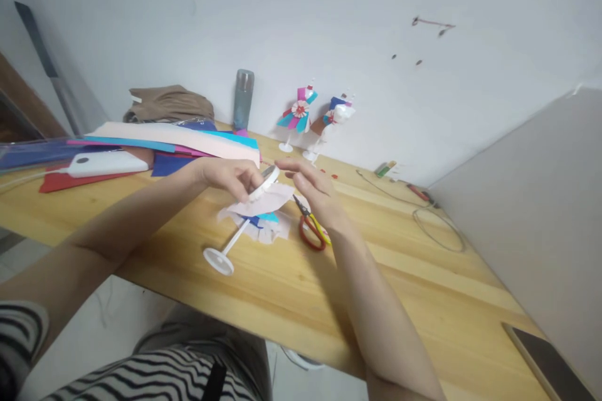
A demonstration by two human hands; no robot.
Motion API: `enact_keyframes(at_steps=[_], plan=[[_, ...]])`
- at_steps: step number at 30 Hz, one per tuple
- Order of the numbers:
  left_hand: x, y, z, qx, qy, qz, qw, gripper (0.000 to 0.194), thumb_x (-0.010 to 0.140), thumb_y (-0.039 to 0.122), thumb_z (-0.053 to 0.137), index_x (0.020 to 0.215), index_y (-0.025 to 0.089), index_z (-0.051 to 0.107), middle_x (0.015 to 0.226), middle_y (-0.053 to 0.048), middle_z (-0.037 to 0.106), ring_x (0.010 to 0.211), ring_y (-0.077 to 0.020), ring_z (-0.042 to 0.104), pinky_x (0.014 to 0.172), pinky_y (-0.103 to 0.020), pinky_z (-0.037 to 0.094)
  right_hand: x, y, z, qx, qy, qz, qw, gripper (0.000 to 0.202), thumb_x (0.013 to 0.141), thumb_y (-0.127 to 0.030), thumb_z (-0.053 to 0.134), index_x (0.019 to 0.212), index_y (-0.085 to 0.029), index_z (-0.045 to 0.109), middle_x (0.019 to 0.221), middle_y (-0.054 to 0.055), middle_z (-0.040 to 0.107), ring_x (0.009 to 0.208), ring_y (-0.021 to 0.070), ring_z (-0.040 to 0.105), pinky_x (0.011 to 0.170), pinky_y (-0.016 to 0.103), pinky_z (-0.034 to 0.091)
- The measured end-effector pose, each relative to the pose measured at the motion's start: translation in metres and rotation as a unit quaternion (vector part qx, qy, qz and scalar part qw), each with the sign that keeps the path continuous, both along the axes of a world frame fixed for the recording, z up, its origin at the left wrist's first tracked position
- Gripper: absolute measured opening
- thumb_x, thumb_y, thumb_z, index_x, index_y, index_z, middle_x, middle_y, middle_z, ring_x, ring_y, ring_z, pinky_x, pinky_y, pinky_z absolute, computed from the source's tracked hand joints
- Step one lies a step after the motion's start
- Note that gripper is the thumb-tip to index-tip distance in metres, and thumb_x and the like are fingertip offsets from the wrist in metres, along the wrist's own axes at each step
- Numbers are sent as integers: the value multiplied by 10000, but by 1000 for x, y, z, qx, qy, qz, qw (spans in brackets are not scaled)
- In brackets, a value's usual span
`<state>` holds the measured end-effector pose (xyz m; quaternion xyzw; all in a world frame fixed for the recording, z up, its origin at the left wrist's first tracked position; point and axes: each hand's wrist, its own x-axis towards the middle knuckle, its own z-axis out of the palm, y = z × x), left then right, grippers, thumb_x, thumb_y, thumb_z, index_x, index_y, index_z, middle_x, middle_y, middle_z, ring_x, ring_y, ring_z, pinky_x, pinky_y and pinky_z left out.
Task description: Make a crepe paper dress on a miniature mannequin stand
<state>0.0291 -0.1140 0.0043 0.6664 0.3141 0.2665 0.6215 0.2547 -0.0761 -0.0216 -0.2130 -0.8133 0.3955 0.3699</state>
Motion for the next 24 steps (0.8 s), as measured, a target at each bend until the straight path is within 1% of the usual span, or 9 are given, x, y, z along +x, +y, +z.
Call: enact_keyframes(at_steps=[3, 6, 9, 12, 13, 15, 17, 20, 24], plan=[[1, 3, -1, 35, 2, -82, 996, 203, 502, 293, 829, 611, 143, 746, 582, -78, 677, 505, -199, 600, 511, -317, 516, -4, -3, -1, 25, 48, -54, 997, 437, 923, -606, 482, 1020, -242, 704, 1255, 78, 651, 1191, 257, 594, 1007, 433, 484], [3, 5, -4, 43, 10, -141, 989, 250, 539, 304, 837, 682, 114, 761, 617, -75, 694, 504, -166, 589, 517, -276, 505, -5, -5, 1, 13, 104, -70, 992, 404, 906, -610, 516, 980, -250, 681, 1157, 77, 699, 1146, 263, 625, 983, 442, 493], [7, 1, -5, 17, 27, -201, 979, 310, 532, 310, 865, 759, 118, 777, 633, -63, 704, 580, -192, 643, 563, -271, 527, -2, -7, 5, -19, 121, -45, 991, 404, 880, -645, 535, 896, -264, 669, 1052, 75, 731, 1120, 284, 644, 990, 468, 481], [12, -4, -5, 3, 20, -218, 976, 338, 506, 314, 880, 769, 125, 783, 662, -69, 715, 666, -224, 679, 574, -268, 531, 1, -11, 10, -62, 34, 29, 997, 479, 822, -718, 560, 814, -260, 701, 891, 74, 721, 940, 284, 668, 873, 441, 510], [12, -5, -5, 0, 16, -214, 977, 342, 502, 315, 881, 770, 126, 784, 664, -71, 715, 676, -229, 681, 571, -270, 531, 2, -13, 11, -85, 3, 52, 995, 486, 799, -720, 590, 781, -248, 704, 801, 63, 694, 812, 260, 655, 777, 413, 514], [12, -5, -7, -4, 2, -192, 981, 349, 498, 324, 882, 764, 121, 781, 641, -74, 704, 663, -231, 674, 571, -280, 532, 1, -16, 12, -132, -32, 82, 987, 485, 754, -695, 662, 691, -214, 681, 641, 26, 594, 590, 186, 544, 588, 343, 446], [10, -2, -10, 4, -32, -140, 990, 349, 511, 345, 880, 753, 117, 774, 616, -72, 686, 622, -215, 658, 573, -287, 530, 0, -19, 14, -162, -23, 91, 982, 494, 718, -669, 709, 609, -194, 633, 570, 0, 503, 508, 140, 434, 499, 302, 344], [5, 3, -16, 20, -103, -48, 993, 376, 575, 399, 869, 811, 123, 772, 679, -79, 704, 615, -184, 654, 602, -281, 529, -2, -16, 14, -186, 38, 72, 979, 473, 694, -639, 741, 594, -196, 607, 582, 3, 490, 514, 141, 428, 486, 297, 319], [4, 9, -17, 15, -192, -7, 981, 510, 570, 529, 879, 875, 135, 774, 870, -115, 752, 794, -198, 698, 748, -300, 549, 1, -3, 11, -191, 120, 28, 974, 428, 679, -604, 747, 609, -229, 554, 613, 2, 483, 564, 168, 447, 538, 315, 389]])
